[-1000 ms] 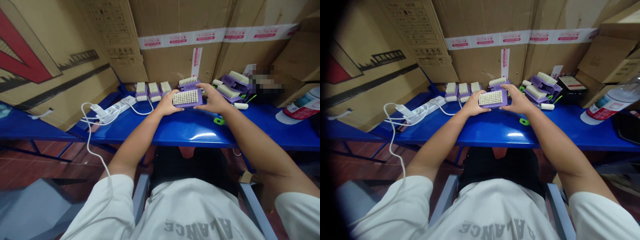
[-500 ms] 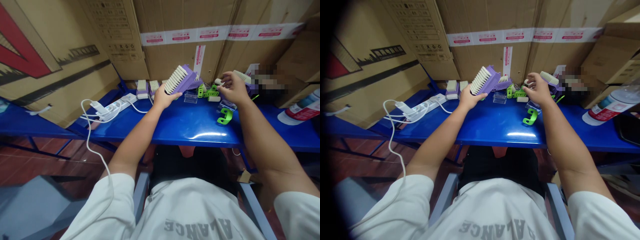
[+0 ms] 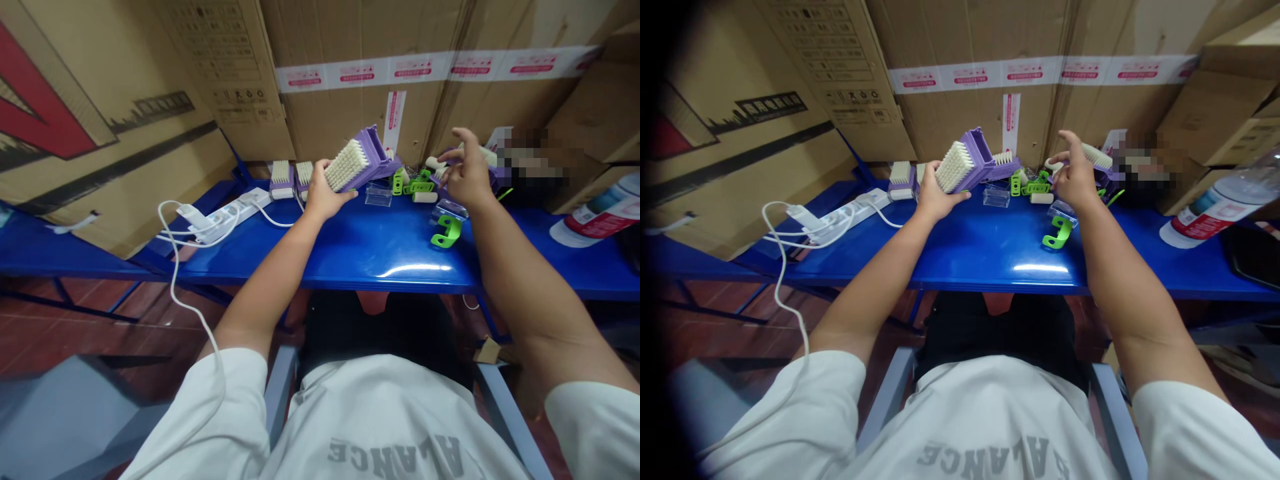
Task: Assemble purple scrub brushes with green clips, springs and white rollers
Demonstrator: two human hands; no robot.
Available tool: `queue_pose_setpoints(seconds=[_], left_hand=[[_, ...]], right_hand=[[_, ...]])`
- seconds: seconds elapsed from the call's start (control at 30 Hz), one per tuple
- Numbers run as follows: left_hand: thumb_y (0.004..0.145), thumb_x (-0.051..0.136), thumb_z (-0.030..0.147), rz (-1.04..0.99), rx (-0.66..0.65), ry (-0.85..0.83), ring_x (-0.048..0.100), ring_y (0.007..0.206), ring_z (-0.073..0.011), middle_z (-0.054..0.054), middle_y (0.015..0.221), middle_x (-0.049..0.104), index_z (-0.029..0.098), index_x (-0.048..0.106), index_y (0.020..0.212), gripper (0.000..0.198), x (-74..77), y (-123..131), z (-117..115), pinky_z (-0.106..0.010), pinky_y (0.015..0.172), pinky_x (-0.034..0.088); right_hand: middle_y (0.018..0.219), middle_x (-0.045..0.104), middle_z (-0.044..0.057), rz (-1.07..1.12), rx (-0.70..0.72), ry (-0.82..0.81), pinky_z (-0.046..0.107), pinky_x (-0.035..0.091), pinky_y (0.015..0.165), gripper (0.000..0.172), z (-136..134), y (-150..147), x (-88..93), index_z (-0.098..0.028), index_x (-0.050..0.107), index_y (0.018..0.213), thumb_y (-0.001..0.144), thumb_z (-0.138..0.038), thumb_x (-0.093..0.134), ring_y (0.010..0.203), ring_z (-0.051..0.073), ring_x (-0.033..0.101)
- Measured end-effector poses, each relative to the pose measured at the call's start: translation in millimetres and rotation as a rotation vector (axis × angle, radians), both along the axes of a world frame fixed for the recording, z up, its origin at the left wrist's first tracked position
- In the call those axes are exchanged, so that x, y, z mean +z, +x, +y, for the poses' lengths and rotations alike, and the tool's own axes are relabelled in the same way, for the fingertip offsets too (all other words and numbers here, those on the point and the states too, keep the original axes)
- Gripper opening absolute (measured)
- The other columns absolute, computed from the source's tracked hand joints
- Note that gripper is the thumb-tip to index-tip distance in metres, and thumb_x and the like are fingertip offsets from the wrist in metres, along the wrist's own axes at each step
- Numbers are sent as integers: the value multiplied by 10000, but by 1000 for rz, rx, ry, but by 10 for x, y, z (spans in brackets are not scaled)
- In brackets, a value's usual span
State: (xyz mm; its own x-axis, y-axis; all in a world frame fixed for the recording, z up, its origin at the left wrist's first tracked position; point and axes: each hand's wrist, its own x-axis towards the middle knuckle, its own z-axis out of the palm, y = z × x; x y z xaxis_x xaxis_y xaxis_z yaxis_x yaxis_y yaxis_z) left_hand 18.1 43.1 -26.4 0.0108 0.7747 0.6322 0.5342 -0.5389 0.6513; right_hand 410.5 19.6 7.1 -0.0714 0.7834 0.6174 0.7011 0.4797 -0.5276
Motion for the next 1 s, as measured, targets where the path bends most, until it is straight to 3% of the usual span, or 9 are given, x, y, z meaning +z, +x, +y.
queue_pose_setpoints(seconds=[0.07, 0.17, 0.3, 0.37, 0.5, 0.73, 1.0], left_hand=[[718, 1097, 210, 23, 1, 29, 690, 1505, -408, -95, 1507, 722, 311, 539, 1469, 942, 17, -1, -28, -648, 1332, 571], [750, 1074, 207, 100, -31, 74, 665, 1542, -416, -108, 1564, 701, 326, 539, 1518, 944, 45, 2, -81, -658, 1364, 548], [783, 1040, 189, 245, -99, 104, 594, 1636, -430, -134, 1705, 610, 346, 537, 1613, 984, 65, 47, -177, -640, 1418, 498], [795, 1007, 160, 307, -116, 77, 582, 1657, -430, -148, 1732, 572, 323, 554, 1622, 957, 76, 82, -234, -617, 1428, 490], [808, 969, 165, 350, -101, 30, 519, 1726, -422, -157, 1794, 496, 300, 598, 1569, 857, 131, 120, -320, -570, 1436, 491], [726, 943, 103, 376, -101, 0, 633, 1572, -411, -140, 1624, 655, 284, 628, 1483, 840, 201, 97, -350, -563, 1379, 550], [745, 893, 83, 441, -51, -48, 681, 1476, -420, -130, 1603, 692, 283, 647, 1449, 772, 244, 136, -464, -537, 1222, 644]], right_hand=[[1341, 865, 126, 29, -40, 16, 504, 706, 871, 613, -19, -57, -16, -331, 585, 1683, 1085, -465, 582, 888, 298, 840], [1304, 888, 115, -135, 1, 28, 611, 692, 1101, 487, 7, -83, -62, -278, 796, 1415, 953, -329, 650, 1198, 403, 857], [1537, 813, 224, -437, 94, -35, 665, 600, 1271, 703, 104, -38, -156, -139, 794, 1506, 818, -254, 704, 1452, 495, 760], [1536, 809, 229, -494, 115, -86, 657, 598, 1269, 705, 144, -28, -205, -146, 785, 1535, 842, -270, 732, 1429, 489, 767], [1406, 846, 217, -465, 36, -115, 641, 619, 1192, 549, 159, -64, -251, -185, 850, 1389, 845, -231, 791, 1302, 481, 800], [1298, 853, 194, -440, -59, -107, 621, 619, 1148, 418, 74, -134, -179, -197, 874, 1253, 842, -267, 846, 1235, 463, 795], [1208, 863, 199, -350, -76, -78, 650, 611, 1113, 261, 79, -138, -159, -211, 817, 1035, 776, -218, 790, 1206, 501, 804]])
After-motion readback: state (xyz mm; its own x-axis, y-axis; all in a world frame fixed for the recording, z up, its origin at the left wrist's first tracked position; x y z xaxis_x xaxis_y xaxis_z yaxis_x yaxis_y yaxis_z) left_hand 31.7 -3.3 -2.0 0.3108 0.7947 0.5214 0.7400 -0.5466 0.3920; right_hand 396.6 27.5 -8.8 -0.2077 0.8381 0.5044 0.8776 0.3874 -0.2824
